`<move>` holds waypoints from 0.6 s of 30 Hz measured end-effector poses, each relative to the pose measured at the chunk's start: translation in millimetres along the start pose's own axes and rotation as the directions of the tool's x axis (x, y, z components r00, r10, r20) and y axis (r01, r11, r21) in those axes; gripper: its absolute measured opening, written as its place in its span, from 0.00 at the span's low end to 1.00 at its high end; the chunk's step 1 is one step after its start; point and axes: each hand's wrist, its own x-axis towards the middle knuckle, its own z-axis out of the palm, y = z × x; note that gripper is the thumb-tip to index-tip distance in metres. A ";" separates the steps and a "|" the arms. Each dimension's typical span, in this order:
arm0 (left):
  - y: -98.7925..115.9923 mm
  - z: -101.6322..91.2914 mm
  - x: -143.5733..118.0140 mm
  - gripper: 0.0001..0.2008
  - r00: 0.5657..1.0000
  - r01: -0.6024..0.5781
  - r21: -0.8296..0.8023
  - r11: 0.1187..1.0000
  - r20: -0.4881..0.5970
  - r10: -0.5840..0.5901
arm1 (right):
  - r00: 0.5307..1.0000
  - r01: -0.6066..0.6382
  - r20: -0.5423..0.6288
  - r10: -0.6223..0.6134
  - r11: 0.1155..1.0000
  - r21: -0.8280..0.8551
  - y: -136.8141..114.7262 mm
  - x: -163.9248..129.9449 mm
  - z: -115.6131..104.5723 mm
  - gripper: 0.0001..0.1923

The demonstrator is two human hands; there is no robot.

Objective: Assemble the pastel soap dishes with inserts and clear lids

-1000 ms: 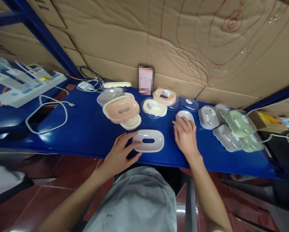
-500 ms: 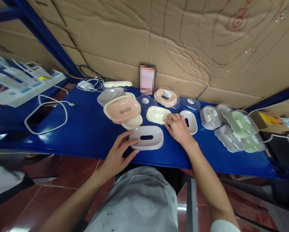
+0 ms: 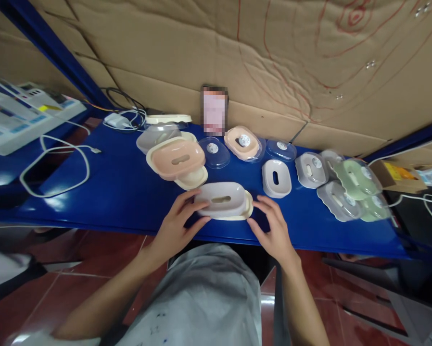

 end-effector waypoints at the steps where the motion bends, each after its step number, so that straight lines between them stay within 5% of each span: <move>1: 1.3 2.4 4.5 0.13 1.000 -0.012 0.006 1.000 0.017 0.012 | 1.000 0.005 0.012 -0.005 1.000 -0.022 0.8 1.9 -0.4 0.31; 3: 2.1 7.1 11.9 0.12 0.996 -0.053 0.025 0.998 0.069 0.051 | 0.995 0.052 0.083 -0.046 0.997 -0.066 2.6 6.9 0.8 0.37; 10: -6.8 15.3 10.0 0.17 0.955 -0.216 0.120 0.969 0.231 0.185 | 0.966 0.201 0.192 -0.175 0.971 -0.128 8.3 3.2 13.2 0.29; 14: -6.8 12.3 7.1 0.15 0.949 -0.251 0.159 0.955 0.234 0.210 | 0.961 0.218 0.203 -0.189 0.967 -0.129 6.3 -0.1 8.2 0.26; 18: -6.9 2.7 1.9 0.14 0.958 -0.225 0.121 0.967 0.206 0.197 | 0.961 0.228 0.183 -0.208 0.969 -0.098 1.8 33.8 7.6 0.23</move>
